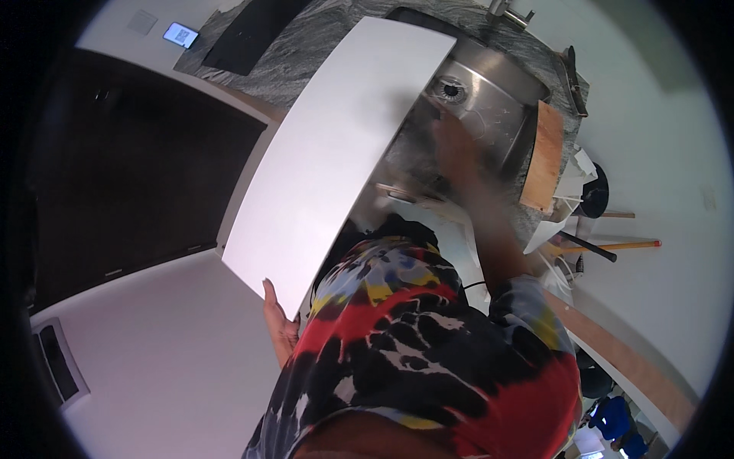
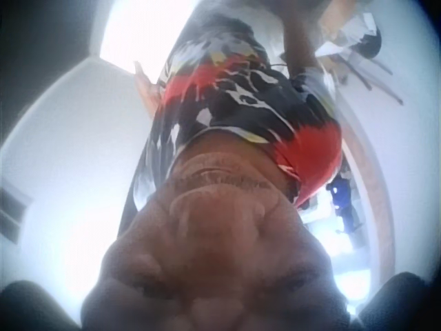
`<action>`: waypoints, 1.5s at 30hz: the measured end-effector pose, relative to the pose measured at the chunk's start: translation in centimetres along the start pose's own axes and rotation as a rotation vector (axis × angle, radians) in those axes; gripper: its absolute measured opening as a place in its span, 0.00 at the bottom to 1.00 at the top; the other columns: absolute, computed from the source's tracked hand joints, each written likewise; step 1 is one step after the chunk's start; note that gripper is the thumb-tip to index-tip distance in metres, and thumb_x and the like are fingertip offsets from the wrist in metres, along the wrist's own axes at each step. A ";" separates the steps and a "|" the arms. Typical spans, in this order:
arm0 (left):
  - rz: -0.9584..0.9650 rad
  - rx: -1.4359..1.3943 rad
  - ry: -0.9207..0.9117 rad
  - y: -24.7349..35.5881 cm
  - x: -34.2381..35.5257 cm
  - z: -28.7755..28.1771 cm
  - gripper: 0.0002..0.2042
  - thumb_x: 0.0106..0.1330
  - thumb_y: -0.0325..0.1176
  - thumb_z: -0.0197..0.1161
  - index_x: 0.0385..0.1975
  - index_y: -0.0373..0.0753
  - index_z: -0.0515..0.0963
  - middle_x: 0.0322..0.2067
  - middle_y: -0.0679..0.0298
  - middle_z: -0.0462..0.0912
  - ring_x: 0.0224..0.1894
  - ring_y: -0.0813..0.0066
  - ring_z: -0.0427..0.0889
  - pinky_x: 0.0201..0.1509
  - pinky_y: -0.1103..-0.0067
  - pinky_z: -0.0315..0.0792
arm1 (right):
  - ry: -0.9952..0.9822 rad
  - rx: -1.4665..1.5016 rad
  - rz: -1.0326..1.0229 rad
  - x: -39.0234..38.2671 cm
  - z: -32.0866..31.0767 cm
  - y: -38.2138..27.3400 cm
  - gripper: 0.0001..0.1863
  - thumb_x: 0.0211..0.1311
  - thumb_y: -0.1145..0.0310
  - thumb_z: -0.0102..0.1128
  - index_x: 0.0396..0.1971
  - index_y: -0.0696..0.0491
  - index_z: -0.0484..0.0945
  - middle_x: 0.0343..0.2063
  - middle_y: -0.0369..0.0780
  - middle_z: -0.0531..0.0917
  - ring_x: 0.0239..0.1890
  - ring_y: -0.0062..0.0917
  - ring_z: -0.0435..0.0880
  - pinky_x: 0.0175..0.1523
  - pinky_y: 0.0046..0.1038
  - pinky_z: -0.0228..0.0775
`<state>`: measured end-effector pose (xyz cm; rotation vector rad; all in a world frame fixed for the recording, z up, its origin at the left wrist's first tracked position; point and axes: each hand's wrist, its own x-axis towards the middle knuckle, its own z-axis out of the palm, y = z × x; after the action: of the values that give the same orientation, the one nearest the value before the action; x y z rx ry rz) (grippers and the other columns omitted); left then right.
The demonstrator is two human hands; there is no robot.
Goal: The person cuts a white panel on the floor using a utility knife, then sands the cut edge. They then place a wooden template over a sink cutout and trace its outline with the knife.
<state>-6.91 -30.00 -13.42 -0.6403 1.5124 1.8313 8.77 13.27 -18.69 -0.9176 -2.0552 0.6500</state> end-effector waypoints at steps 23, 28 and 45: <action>0.005 -0.239 0.060 4.9 -5.0 4.6 0.14 0.69 0.31 0.62 0.48 0.28 0.75 0.39 0.55 0.85 0.35 0.66 0.88 0.33 0.78 0.86 | -0.298 0.307 -0.768 -2.3 2.6 -14.4 0.17 0.58 0.64 0.62 0.48 0.46 0.80 0.54 0.38 0.78 0.62 0.36 0.74 0.68 0.56 0.54; -0.090 -0.286 0.089 4.6 -4.9 2.4 0.12 0.69 0.31 0.61 0.47 0.30 0.77 0.39 0.57 0.85 0.38 0.69 0.88 0.40 0.76 0.87 | -0.361 0.133 -0.956 -1.3 2.2 -17.0 0.27 0.52 0.59 0.70 0.53 0.51 0.78 0.59 0.44 0.75 0.65 0.44 0.69 0.66 0.60 0.55; -0.135 -0.313 0.116 5.8 -6.0 4.5 0.12 0.70 0.30 0.61 0.47 0.29 0.76 0.37 0.57 0.85 0.35 0.68 0.88 0.36 0.77 0.86 | -0.271 0.111 -0.801 9.2 2.6 -12.6 0.22 0.53 0.65 0.64 0.51 0.49 0.80 0.55 0.40 0.78 0.64 0.42 0.70 0.68 0.63 0.48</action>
<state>-7.16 -27.33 -4.35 -0.9872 1.2287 1.9702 -2.23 12.46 -7.32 0.1023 -2.3475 0.4437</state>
